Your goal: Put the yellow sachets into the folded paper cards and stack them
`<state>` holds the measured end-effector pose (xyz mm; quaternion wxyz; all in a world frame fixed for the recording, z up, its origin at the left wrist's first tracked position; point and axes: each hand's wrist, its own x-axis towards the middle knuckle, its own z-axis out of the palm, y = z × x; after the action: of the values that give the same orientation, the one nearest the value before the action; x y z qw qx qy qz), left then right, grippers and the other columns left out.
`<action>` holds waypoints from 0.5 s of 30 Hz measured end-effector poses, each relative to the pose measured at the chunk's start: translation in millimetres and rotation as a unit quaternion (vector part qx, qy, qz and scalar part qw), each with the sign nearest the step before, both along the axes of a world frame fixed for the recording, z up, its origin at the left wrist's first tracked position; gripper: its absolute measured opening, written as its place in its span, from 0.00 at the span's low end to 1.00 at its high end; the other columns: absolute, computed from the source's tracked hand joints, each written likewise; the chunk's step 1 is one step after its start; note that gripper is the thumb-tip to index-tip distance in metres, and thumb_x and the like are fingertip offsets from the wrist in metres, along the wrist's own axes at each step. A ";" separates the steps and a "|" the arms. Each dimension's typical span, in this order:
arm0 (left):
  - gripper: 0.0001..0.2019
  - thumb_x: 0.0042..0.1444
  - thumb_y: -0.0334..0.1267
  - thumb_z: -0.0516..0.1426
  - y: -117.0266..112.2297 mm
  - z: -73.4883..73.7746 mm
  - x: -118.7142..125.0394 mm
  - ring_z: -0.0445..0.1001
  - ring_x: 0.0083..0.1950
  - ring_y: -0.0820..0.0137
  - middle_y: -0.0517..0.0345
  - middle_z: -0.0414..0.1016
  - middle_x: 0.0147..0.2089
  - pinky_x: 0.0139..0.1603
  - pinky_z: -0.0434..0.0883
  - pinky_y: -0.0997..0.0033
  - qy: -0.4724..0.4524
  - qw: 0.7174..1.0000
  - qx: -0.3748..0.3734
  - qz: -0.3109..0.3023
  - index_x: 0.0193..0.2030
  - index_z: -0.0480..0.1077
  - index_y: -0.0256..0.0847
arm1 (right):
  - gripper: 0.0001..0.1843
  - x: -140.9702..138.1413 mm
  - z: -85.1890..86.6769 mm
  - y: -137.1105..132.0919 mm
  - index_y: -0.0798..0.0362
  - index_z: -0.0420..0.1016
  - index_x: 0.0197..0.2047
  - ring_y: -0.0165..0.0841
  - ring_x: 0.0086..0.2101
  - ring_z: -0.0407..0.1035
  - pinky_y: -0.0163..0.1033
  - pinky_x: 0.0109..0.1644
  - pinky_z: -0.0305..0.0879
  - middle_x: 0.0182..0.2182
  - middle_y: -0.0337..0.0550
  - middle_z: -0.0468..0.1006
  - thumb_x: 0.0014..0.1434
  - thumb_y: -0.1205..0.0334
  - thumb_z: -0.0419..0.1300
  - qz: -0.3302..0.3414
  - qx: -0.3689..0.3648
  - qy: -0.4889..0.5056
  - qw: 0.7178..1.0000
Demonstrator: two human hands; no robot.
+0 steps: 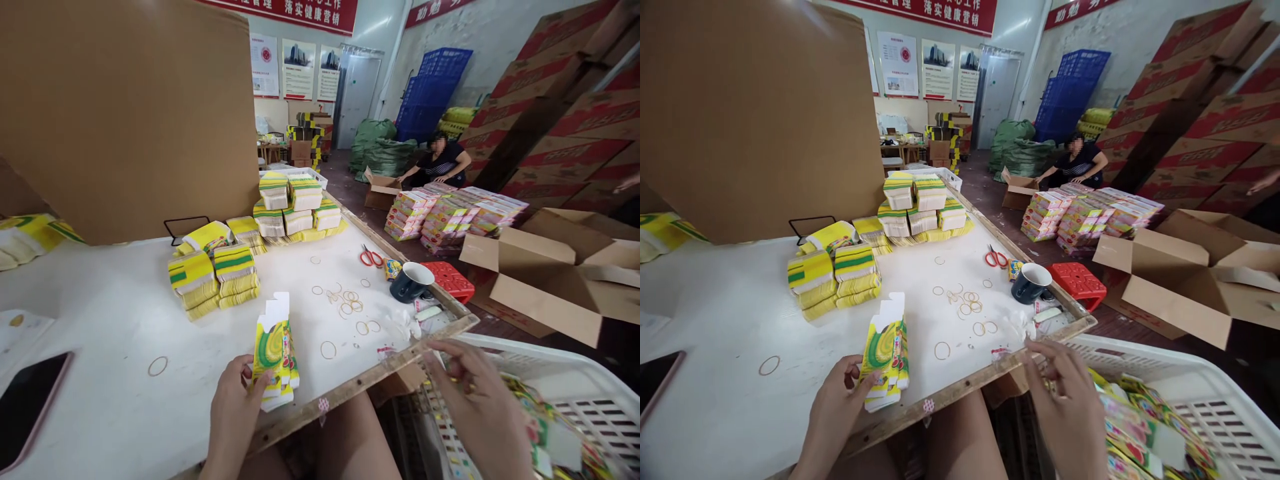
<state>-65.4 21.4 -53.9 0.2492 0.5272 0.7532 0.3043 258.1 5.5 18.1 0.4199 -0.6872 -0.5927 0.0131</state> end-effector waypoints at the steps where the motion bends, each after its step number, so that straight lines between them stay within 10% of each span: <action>1: 0.15 0.52 0.50 0.54 -0.6 1.4 0.8 0.71 0.34 0.60 0.57 0.70 0.32 0.34 0.67 0.63 0.004 1.000 0.001 0.004 0.40 0.68 0.42 | 0.16 -11.2 -5.3 3.5 0.50 0.76 0.39 0.35 0.27 0.63 0.40 0.31 0.61 0.32 0.43 0.72 0.60 0.47 0.55 0.026 0.002 0.027 0.999; 7: 0.15 0.52 0.54 0.51 -1.9 2.4 -0.9 0.71 0.29 0.63 0.59 0.72 0.27 0.31 0.66 0.66 -0.001 1.000 0.003 0.010 0.32 0.66 0.45 | 0.07 -69.1 -17.1 14.4 0.50 0.74 0.39 0.32 0.27 0.64 0.36 0.31 0.61 0.33 0.41 0.74 0.63 0.59 0.56 0.177 -0.019 0.140 0.974; 15: 0.15 0.52 0.53 0.53 0.9 -5.5 -4.5 0.74 0.35 0.58 0.55 0.77 0.33 0.35 0.69 0.64 0.017 0.999 -0.025 0.016 0.35 0.68 0.45 | 0.08 -82.6 -23.1 15.9 0.51 0.74 0.36 0.32 0.26 0.64 0.35 0.32 0.60 0.29 0.40 0.73 0.64 0.60 0.55 0.205 -0.039 0.188 0.960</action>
<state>-69.8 22.3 -59.4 0.2448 0.5136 0.7732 0.2801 175.5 21.4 -4.9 0.4847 -0.5520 -0.6305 0.2506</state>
